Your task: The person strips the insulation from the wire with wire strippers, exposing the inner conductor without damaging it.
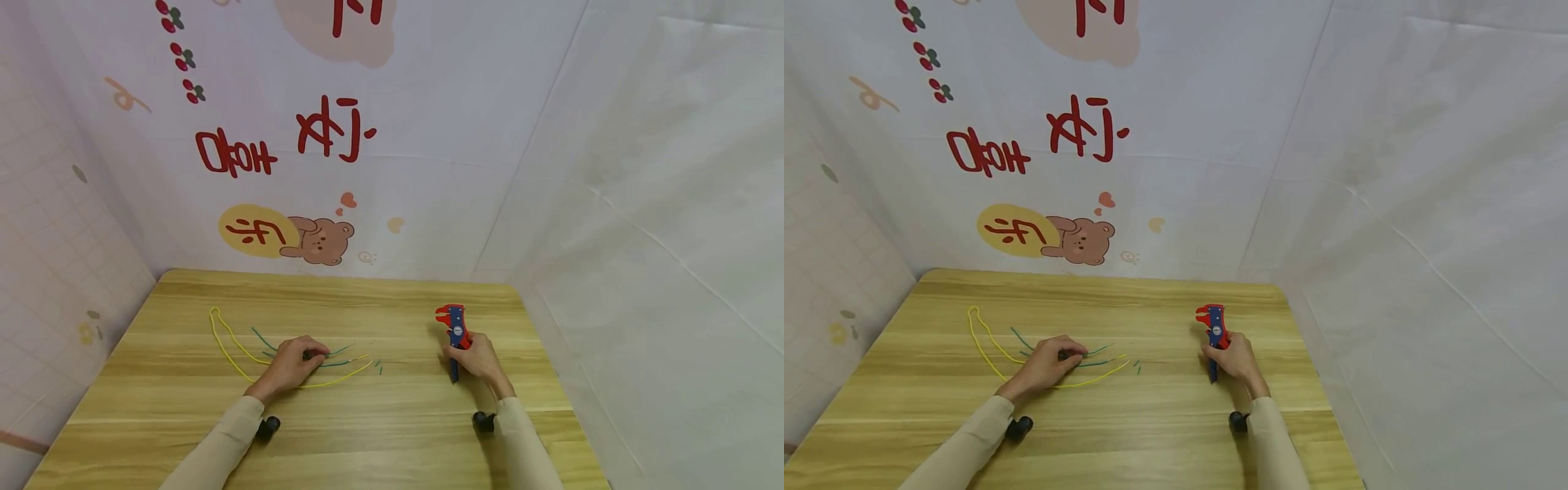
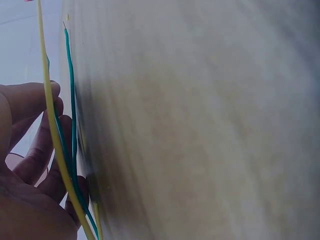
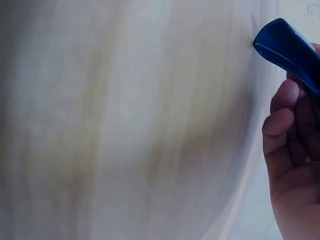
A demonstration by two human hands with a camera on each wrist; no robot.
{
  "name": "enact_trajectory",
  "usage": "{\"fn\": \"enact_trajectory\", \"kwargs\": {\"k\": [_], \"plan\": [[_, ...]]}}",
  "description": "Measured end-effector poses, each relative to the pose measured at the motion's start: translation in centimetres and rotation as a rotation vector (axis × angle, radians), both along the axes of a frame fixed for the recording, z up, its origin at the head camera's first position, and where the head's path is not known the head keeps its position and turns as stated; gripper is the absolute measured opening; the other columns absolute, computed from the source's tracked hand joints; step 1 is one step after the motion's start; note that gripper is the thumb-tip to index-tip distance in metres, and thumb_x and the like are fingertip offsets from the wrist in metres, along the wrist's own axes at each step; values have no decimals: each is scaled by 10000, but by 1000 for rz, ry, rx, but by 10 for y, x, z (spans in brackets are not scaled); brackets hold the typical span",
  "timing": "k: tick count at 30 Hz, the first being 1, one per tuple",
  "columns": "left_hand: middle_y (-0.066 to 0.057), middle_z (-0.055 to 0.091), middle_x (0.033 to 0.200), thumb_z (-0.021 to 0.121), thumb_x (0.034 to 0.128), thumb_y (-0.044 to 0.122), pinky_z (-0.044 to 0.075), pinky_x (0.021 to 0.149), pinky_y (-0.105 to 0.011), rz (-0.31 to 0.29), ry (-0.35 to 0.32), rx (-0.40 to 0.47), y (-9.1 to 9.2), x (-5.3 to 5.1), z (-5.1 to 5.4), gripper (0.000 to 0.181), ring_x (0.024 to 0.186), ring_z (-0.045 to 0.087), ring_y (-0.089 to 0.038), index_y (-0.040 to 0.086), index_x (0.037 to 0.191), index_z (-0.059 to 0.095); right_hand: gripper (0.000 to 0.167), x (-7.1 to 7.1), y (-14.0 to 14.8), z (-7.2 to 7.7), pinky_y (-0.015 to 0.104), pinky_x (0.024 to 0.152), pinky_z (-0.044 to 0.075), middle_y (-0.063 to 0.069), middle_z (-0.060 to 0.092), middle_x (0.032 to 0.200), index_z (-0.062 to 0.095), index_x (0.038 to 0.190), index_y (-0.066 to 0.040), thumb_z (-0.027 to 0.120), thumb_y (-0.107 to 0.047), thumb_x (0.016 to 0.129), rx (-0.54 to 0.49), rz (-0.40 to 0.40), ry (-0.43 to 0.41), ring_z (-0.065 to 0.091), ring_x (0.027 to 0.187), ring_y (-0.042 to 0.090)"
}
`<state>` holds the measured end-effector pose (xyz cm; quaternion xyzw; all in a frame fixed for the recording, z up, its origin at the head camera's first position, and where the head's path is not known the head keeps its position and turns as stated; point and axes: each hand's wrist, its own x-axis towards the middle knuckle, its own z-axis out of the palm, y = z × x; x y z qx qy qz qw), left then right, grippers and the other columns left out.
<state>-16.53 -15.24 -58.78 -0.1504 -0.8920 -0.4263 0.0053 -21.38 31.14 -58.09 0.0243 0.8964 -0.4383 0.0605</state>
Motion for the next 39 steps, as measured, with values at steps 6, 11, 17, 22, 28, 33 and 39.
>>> {"fn": "enact_trajectory", "kwargs": {"k": [6,11,17,22,28,33,39], "plan": [[14,816,1056,808,1033,55,601,896,-377,-1,6,-15,0,0,1,136,955,756,-171,121,1127,881,462,-6,-1,0,263,643,498,70,759,937,760,1250,8,911,-302,942,46,24,9,620,754,148],[3,839,1074,814,1025,57,596,917,-413,-4,10,-32,0,1,1,128,957,763,-176,118,1112,885,594,-8,-1,0,281,669,523,92,767,1025,711,1376,27,916,-328,946,99,56,-4,644,799,168],[-10,851,1076,820,1015,53,577,897,-374,-6,32,-47,1,0,0,124,934,759,-160,121,1095,887,753,-10,2,-2,289,706,522,153,770,1119,647,1472,81,920,-370,935,165,80,-4,654,859,196],[-12,846,1054,824,1012,51,568,885,-357,-3,41,-52,2,0,0,119,918,753,-154,116,1090,887,810,-9,4,-4,296,782,548,190,781,1227,648,1490,82,921,-424,919,224,82,11,687,949,211],[9,831,1017,832,1006,54,541,932,-424,7,34,-64,5,1,2,111,897,740,-144,130,1064,890,797,-9,5,-5,393,892,606,189,788,1282,673,1485,55,924,-452,924,248,75,23,731,1038,236],[28,829,1014,832,1008,64,525,980,-487,6,25,-80,5,0,3,115,902,739,-151,153,1050,891,789,-10,6,-4,459,929,623,205,787,1291,678,1474,69,927,-444,929,259,72,28,743,1052,258],[33,818,990,841,997,66,519,979,-518,17,27,-83,6,0,2,111,882,722,-143,157,1031,893,771,-9,7,-5,531,1004,621,243,758,1372,681,1472,72,915,-441,947,256,73,26,754,1143,312]]}}
